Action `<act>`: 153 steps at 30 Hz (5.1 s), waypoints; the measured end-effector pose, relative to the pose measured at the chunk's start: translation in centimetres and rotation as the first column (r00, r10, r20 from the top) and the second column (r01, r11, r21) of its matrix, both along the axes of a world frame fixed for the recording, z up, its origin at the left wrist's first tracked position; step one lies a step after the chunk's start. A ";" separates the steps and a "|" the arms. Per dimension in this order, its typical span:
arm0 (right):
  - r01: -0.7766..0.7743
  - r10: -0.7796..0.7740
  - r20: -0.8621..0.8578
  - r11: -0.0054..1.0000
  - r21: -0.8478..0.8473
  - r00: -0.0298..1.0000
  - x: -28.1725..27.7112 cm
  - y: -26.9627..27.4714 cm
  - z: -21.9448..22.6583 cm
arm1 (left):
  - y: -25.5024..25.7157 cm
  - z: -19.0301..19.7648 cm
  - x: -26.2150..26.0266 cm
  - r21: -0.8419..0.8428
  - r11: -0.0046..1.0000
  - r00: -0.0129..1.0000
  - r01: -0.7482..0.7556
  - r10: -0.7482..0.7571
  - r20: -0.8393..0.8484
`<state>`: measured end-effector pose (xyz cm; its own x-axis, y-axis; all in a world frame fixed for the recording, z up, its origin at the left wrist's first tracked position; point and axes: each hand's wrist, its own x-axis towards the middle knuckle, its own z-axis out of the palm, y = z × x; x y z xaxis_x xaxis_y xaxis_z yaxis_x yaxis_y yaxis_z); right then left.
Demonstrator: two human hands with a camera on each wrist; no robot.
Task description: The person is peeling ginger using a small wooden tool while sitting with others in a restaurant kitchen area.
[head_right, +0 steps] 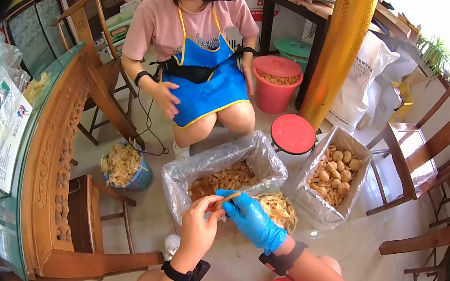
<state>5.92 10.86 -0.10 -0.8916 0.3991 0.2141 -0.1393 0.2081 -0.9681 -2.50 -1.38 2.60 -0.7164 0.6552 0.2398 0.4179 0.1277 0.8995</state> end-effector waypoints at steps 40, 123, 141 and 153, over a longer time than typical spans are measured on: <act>-0.001 0.030 0.141 0.980 -0.201 0.990 -0.5 0.2 -1.6 | 1.4 -1.0 1.7 -0.104 0.983 0.952 -0.149 0.114 -0.285; 0.210 -0.073 0.276 0.835 -0.508 0.958 0.0 1.4 0.7 | 1.1 -2.2 1.7 0.177 0.981 0.863 -0.077 -0.023 0.505; 0.040 0.088 0.318 0.926 -0.375 0.944 0.4 2.0 0.6 | 0.9 -2.4 0.5 0.040 0.999 0.904 -0.020 0.002 0.427; -0.059 0.212 0.299 0.891 -0.450 0.930 0.4 2.2 1.3 | -0.6 -1.0 -1.0 0.165 0.977 0.718 0.135 -0.211 0.663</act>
